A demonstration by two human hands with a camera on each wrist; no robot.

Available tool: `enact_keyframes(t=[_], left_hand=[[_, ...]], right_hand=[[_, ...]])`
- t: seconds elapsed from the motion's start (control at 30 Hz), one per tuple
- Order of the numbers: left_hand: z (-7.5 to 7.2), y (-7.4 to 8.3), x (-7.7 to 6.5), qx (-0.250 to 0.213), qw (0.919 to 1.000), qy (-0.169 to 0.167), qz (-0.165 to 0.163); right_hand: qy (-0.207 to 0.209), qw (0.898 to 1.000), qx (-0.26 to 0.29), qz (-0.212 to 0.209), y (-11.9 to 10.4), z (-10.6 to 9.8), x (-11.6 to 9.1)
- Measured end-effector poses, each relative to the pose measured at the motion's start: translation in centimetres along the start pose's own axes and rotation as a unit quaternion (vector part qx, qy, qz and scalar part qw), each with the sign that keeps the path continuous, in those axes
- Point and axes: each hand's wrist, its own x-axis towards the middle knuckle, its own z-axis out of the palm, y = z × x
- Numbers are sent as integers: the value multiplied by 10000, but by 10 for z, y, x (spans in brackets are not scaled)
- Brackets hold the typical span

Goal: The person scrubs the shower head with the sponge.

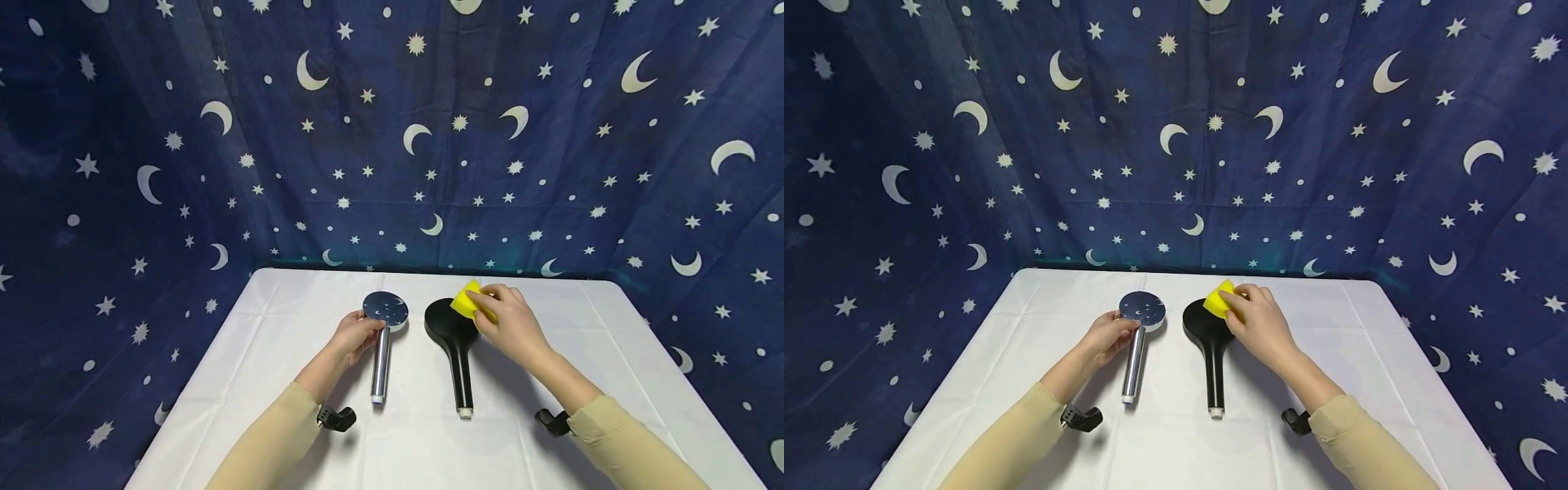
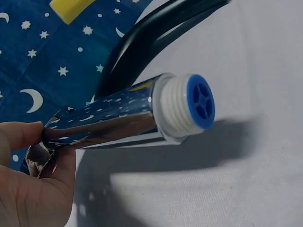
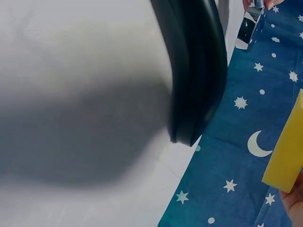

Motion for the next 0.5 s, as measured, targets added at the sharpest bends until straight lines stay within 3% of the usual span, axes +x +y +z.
enact_keyframes(t=[0.2, 0.5], left_hand=[[-4, -5, 5, 28, 9999, 148, -35], [-8, -11, 9, 269, 9996, -4, -121]], right_hand=[[-52, 10000, -25, 31, 4, 0, -11], [-118, 9998, -70, 107, 9, 1, -21]])
